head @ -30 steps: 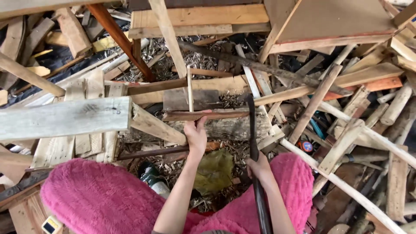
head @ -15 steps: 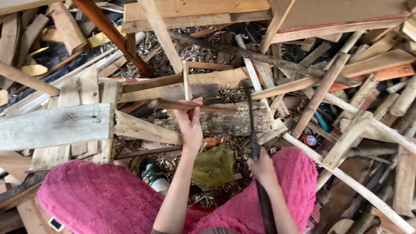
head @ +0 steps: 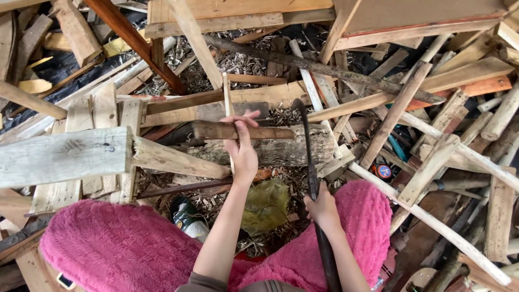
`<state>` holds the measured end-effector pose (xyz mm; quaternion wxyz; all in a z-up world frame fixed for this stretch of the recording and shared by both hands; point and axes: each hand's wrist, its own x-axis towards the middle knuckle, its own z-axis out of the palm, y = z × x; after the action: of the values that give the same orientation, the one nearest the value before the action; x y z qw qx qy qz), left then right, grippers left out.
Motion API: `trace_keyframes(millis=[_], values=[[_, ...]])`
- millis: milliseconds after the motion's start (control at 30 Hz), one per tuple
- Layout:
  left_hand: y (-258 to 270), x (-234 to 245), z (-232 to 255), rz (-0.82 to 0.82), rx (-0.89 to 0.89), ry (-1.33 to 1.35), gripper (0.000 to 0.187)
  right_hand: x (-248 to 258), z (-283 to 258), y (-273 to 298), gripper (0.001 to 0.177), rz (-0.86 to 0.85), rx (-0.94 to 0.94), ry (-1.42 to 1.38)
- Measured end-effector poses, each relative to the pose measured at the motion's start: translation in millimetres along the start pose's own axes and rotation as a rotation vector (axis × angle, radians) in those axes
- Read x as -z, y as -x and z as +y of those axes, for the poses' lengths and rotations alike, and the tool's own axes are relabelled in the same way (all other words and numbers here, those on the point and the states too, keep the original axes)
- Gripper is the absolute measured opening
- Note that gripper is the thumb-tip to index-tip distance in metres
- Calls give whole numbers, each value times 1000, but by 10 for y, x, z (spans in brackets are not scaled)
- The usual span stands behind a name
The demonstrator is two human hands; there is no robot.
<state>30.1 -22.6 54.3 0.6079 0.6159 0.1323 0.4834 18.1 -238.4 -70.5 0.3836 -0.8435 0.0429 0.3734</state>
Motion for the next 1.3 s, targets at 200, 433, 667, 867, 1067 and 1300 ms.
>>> trace_keyframes(millis=[200, 433, 667, 867, 1067, 1300], values=[[46, 40, -59, -35, -38, 34, 29, -172, 229, -183, 46, -50, -4, 64], [105, 160, -201, 96, 44, 65, 17, 551, -859, 698, 36, 128, 161, 7], [22, 175, -376, 66, 89, -57, 28, -279, -142, -258, 63, -50, -22, 29], [154, 78, -115, 56, 64, -53, 22, -190, -90, -211, 36, -108, 23, -263], [178, 194, -232, 17, 34, -67, 20, 211, -495, 271, 36, 63, 190, -105], [78, 40, -227, -55, 53, -254, 26, 652, -1158, 891, 33, 275, 311, -169]])
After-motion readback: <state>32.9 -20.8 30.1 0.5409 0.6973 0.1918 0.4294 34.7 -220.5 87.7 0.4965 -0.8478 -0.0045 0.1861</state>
